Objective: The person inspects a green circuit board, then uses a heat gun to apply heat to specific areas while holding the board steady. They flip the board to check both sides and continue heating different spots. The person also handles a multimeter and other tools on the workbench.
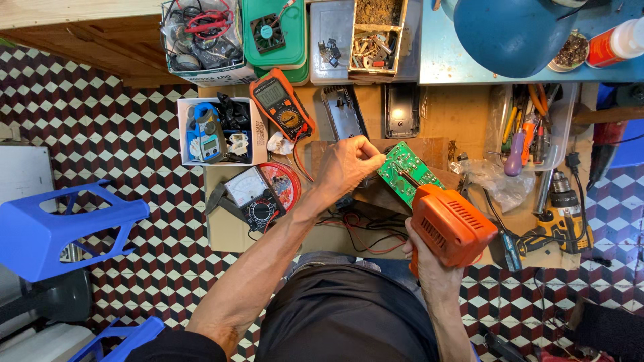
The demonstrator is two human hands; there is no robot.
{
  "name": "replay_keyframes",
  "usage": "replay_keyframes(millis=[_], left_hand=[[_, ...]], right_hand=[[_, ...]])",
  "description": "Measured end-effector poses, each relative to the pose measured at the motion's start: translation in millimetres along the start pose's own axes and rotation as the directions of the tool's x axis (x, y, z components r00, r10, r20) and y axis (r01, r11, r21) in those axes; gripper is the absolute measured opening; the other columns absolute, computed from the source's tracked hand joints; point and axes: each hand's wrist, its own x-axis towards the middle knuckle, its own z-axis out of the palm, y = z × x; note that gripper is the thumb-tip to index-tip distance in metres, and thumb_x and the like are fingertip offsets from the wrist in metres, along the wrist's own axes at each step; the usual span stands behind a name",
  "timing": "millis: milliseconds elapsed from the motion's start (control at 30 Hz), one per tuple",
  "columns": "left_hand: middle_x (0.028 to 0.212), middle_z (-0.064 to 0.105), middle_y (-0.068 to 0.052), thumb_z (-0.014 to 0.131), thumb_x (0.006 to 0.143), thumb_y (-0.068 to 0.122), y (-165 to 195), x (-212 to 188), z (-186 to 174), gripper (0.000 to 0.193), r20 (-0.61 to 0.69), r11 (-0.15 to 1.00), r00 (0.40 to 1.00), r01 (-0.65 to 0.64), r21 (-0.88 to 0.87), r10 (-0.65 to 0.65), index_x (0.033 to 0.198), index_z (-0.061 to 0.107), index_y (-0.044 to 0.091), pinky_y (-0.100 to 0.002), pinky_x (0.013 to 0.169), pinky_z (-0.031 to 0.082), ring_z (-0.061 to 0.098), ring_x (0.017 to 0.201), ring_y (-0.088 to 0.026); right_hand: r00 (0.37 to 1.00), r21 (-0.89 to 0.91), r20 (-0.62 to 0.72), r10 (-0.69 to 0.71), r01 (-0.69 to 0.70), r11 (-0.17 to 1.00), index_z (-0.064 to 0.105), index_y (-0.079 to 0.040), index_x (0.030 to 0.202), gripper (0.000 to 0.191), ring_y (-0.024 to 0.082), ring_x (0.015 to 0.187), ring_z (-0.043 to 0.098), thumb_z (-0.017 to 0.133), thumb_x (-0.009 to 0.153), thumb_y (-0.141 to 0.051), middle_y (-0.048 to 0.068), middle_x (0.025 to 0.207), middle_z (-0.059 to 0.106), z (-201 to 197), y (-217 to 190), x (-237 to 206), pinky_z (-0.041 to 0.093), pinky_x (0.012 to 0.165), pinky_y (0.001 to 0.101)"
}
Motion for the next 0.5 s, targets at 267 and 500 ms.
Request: replay_keyframes(millis=[267,500], left_hand=[[0.074,0.076,-0.005,0.074,0.090,0.030,-34,1,-3,0.028,-0.101,0.992,0.995,0.003,-0.127,-0.016,0.096,0.071,0.003,-0.029,0.059,0.052,0.066,0.065,-0.009],[0.084,0.076,-0.007,0.070,0.095,0.024,-30,-14,-47,0.022,-0.357,0.980,0.930,0.144,0.141,-0.085,0.101,0.070,0.004,-0.037,0.066,0.055,0.071,0.073,-0.019]], right_hand=[[1.000,0.029,-0.024,-0.001,0.002,1.000,0.067,-0.005,0.111,0.022,0.007,0.066,0.062,0.072,0.095,-0.019,0.002,0.076,0.065,-3,-7,-7,0.052,0.059,0.0238],[0.992,-0.007,-0.080,0.102,-0.103,0.995,0.069,-0.006,0.111,0.022,0.009,0.067,0.064,0.071,0.094,-0.020,0.003,0.075,0.067,-6,-5,-10,0.055,0.061,0.0254]])
